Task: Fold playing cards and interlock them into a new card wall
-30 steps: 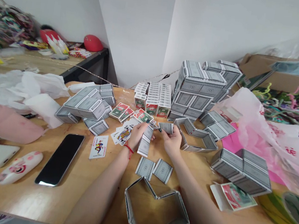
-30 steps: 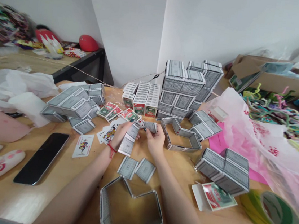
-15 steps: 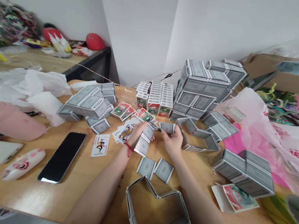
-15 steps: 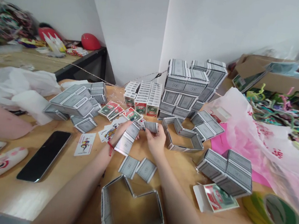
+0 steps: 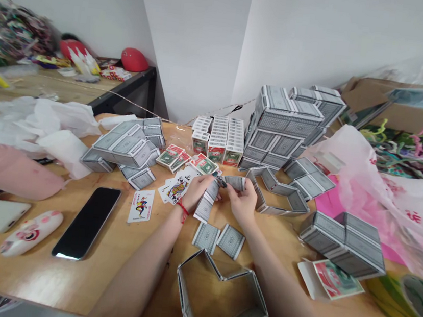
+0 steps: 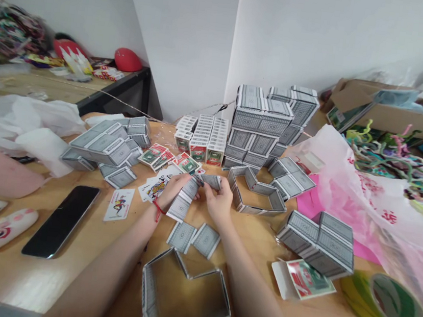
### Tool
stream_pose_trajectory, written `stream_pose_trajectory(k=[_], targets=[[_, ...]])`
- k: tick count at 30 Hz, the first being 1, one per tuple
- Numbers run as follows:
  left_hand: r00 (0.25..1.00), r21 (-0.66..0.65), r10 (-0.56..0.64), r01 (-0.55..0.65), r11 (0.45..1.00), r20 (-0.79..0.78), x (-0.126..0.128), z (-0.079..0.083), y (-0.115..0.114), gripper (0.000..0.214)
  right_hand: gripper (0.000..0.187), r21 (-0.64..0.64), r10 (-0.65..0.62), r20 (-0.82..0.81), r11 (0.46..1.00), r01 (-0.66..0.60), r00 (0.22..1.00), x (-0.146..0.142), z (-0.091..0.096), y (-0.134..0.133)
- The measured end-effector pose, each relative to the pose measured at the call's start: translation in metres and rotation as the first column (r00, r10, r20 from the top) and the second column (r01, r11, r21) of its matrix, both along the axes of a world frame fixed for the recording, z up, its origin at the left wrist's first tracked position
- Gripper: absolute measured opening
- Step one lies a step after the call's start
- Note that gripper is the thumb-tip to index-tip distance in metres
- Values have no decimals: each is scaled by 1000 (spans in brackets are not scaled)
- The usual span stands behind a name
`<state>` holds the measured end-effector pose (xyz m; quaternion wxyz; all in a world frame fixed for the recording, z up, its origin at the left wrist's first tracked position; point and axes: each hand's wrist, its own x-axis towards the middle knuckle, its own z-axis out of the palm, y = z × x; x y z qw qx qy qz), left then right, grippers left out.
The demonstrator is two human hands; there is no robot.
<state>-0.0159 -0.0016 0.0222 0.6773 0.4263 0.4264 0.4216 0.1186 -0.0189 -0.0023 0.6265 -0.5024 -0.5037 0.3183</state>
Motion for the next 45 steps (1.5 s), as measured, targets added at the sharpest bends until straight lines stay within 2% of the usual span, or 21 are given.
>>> stream_pose_trajectory(k=[9,22,30,36,42,45], targets=[[1000,15,-22,22,1000,-7,-1,-3,2,32,16,21,13,57,1000,-14,998,2,-4,0],[999,13,13,-13,1000,-40,3,2,2,23,16,43,-7,60,999,4,998,3,-2,-2],[999,23,29,-29,999,-40,4,8,0,20,12,67,-23,132,998,14,991,2,1,-4],[998,12,62,-62,998,-21,4,5,2,21,8,81,-13,183,997,-2,983,1,2,-3],[1000,-7,-10,10,1000,-17,0,-1,4,21,8,65,14,206,997,-28,978,1,1,-4],[999,-7,5,-6,1000,-52,0,-1,5,22,9,54,16,218,998,-28,976,1,1,-4]])
